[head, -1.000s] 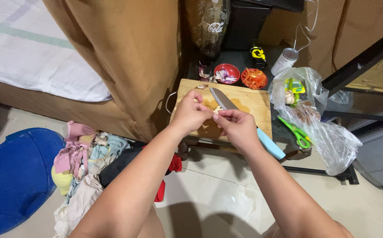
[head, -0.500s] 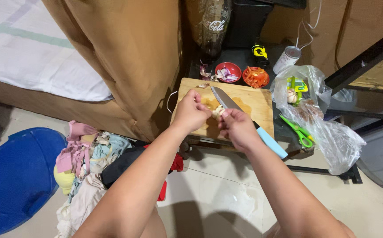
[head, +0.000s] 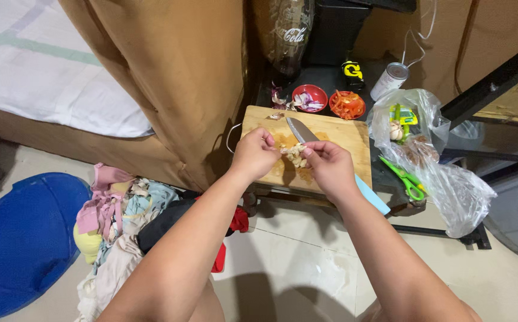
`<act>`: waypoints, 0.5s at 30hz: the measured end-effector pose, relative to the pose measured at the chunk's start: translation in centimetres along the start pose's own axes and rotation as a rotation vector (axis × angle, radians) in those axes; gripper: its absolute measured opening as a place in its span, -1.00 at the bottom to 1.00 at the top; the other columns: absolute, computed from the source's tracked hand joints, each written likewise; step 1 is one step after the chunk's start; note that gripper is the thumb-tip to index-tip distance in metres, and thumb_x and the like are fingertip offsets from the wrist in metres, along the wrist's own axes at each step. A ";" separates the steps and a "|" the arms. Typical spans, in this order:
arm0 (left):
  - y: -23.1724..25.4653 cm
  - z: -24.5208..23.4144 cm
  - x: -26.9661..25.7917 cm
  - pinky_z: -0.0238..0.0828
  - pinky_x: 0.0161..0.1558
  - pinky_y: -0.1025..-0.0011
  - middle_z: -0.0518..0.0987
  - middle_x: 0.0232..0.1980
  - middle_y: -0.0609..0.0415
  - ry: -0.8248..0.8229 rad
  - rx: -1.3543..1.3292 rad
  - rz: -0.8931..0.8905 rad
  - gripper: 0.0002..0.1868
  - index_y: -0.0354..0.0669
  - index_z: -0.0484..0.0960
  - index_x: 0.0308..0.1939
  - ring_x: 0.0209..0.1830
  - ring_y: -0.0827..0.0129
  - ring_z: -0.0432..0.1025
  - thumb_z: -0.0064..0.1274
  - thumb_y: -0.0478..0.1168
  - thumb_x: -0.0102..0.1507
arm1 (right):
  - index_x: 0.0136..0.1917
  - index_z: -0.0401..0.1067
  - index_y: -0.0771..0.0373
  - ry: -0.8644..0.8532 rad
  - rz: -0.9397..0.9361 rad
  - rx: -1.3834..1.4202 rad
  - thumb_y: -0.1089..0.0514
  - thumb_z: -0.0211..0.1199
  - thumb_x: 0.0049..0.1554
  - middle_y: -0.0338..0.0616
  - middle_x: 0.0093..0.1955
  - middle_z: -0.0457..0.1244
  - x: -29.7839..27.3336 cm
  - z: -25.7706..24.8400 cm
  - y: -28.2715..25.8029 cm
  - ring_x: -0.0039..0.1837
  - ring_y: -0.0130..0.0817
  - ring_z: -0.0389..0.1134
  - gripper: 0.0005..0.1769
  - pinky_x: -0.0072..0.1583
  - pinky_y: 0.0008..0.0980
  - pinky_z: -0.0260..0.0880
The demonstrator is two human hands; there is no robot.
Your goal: The person is sitting on the floor and using a knife to slice a tomato and then peel and chop garlic on a wooden cutting board.
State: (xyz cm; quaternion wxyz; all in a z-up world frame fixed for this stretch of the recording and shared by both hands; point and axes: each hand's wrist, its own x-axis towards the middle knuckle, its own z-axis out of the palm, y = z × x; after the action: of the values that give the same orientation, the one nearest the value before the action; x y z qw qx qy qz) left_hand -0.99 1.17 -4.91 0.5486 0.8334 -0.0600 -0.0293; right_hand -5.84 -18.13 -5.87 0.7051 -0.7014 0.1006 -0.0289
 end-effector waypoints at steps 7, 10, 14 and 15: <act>-1.1 0.3 1.0 0.43 -0.37 0.40 0.60 -0.45 0.12 0.013 -0.019 -0.063 -0.94 -0.18 0.67 -0.37 -0.47 0.45 0.47 0.21 -0.28 0.11 | 0.11 0.47 0.32 -0.016 -0.010 0.126 0.26 0.25 0.21 -0.24 -0.12 0.41 0.0 -1.1 -0.7 -0.22 -0.60 0.32 -0.81 -0.22 -0.58 0.30; -0.9 0.4 3.1 0.49 -0.30 0.43 0.68 -0.41 0.07 0.117 -0.063 -0.001 -0.92 -0.19 0.71 -0.37 -0.42 0.42 0.56 0.24 -0.30 0.08 | 0.10 0.49 0.34 0.004 -0.037 0.033 0.24 0.25 0.22 -0.23 -0.15 0.41 0.1 -1.2 -0.6 -0.24 -0.58 0.32 -0.81 -0.25 -0.56 0.29; -0.5 0.6 5.9 0.51 -0.24 0.42 0.71 -0.37 -0.01 0.210 0.106 0.006 -0.92 -0.16 0.76 -0.35 -0.38 0.32 0.61 0.24 -0.29 0.09 | 0.07 0.53 0.34 -0.006 -0.052 -0.040 0.27 0.31 0.17 -0.21 -0.15 0.41 0.5 -1.4 -0.2 -0.23 -0.57 0.34 -0.81 -0.24 -0.54 0.32; -0.3 1.0 6.9 0.52 -0.23 0.42 0.71 -0.37 -0.02 0.227 0.123 0.033 -0.92 -0.17 0.77 -0.35 -0.37 0.30 0.62 0.25 -0.28 0.10 | 0.05 0.56 0.36 0.006 -0.047 -0.079 0.28 0.35 0.16 -0.17 -0.17 0.39 0.8 -1.6 -0.2 -0.24 -0.55 0.33 -0.82 -0.25 -0.52 0.32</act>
State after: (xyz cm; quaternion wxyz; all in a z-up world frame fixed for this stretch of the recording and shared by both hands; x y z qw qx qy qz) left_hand 5.72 -0.49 -5.47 0.5001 0.8624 -0.0131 0.0778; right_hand -5.35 -19.85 -5.77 0.6755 -0.7309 0.0873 -0.0437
